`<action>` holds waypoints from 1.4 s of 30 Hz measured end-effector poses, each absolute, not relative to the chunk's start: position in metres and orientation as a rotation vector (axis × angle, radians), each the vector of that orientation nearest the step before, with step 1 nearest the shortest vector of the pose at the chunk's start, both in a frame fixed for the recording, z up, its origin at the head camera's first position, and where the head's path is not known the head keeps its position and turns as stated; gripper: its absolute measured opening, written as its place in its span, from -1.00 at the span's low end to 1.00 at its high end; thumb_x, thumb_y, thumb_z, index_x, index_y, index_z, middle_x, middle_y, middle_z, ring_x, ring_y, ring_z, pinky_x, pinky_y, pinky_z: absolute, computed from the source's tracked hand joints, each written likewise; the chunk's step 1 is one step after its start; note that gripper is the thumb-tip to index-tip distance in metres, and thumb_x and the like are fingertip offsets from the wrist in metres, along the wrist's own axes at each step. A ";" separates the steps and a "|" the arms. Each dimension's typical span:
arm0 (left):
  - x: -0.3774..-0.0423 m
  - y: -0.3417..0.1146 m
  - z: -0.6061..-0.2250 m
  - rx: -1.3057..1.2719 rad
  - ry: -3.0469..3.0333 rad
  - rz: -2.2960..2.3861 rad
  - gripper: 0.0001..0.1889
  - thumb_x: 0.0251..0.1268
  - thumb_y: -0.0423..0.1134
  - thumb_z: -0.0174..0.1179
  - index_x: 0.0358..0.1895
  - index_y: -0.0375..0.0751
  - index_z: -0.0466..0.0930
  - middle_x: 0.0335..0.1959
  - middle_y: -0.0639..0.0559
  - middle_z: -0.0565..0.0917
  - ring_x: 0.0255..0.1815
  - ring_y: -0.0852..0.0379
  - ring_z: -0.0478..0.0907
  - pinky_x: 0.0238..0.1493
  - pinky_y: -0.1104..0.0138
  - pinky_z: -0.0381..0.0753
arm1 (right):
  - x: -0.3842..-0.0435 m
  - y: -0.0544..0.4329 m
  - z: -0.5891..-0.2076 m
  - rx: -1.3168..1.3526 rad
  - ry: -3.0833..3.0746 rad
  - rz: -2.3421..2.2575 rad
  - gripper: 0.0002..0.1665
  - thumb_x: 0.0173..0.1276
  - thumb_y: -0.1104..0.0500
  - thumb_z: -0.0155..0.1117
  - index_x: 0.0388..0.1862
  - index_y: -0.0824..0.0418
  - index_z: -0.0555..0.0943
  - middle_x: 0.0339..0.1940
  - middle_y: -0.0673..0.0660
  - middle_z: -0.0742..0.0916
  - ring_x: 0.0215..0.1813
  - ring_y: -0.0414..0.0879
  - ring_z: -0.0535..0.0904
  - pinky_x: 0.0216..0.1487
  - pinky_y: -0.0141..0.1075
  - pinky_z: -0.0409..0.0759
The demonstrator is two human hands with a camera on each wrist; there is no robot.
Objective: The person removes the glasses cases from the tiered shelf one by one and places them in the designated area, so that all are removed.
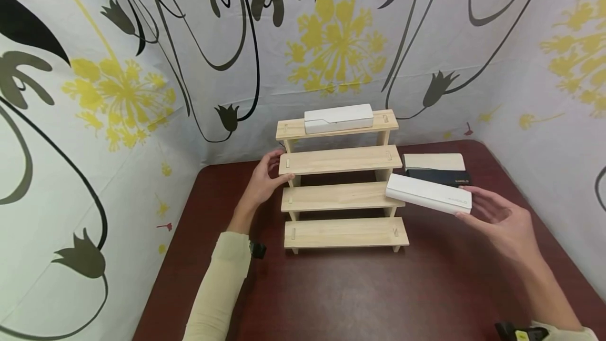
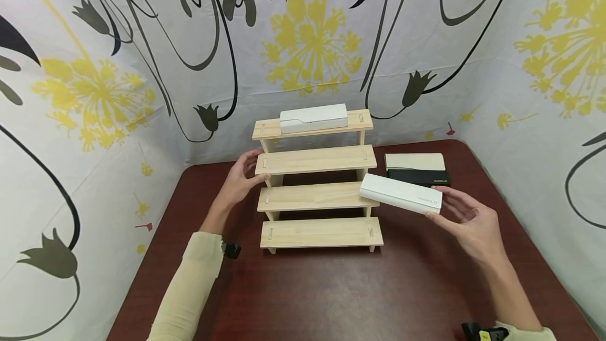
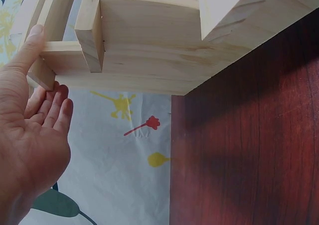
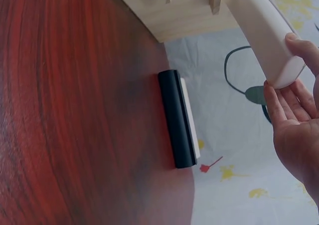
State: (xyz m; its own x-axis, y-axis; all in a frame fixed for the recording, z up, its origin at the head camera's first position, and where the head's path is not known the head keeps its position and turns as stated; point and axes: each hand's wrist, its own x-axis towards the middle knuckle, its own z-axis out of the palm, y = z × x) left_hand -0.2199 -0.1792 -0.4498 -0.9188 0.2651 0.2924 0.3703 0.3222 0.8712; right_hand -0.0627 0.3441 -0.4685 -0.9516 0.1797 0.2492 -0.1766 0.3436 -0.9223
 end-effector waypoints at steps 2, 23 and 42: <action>-0.220 -0.179 -0.450 -0.594 -2.475 -1.675 -0.17 0.32 -0.27 0.53 0.56 -0.33 0.28 0.54 -0.17 0.39 0.52 -0.14 0.35 0.60 -0.04 0.24 | -0.063 0.346 -0.470 -0.003 -2.319 1.628 -0.23 0.22 0.43 0.63 0.42 0.36 0.58 0.18 -0.25 0.74 0.18 -0.50 0.65 0.07 -0.60 0.59; -0.219 -0.179 -0.450 -0.593 -2.487 -1.672 -0.14 0.33 -0.29 0.52 0.59 -0.40 0.23 0.56 -0.16 0.37 0.52 -0.12 0.34 0.60 0.03 0.24 | -0.067 0.374 -0.490 -0.018 -2.316 1.720 -0.21 0.27 0.42 0.59 0.47 0.35 0.53 0.21 -0.26 0.71 0.16 -0.54 0.63 0.03 -0.62 0.59; -0.220 -0.179 -0.449 -0.582 -2.490 -1.670 -0.17 0.34 -0.28 0.52 0.57 -0.32 0.27 0.55 -0.15 0.38 0.52 -0.10 0.35 0.60 0.04 0.25 | -0.067 0.402 -0.506 -0.045 -2.280 1.804 -0.24 0.29 0.46 0.56 0.46 0.37 0.53 0.14 -0.33 0.73 0.12 -0.56 0.65 0.02 -0.64 0.58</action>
State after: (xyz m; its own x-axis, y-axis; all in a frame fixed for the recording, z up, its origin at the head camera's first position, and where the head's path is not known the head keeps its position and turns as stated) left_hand -0.2195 -0.1790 -0.4492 -0.9237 0.2622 0.2793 0.3579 0.3306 0.8732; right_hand -0.0675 0.4019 -0.5059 -0.9724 0.1673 0.1625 -0.1196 0.2400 -0.9634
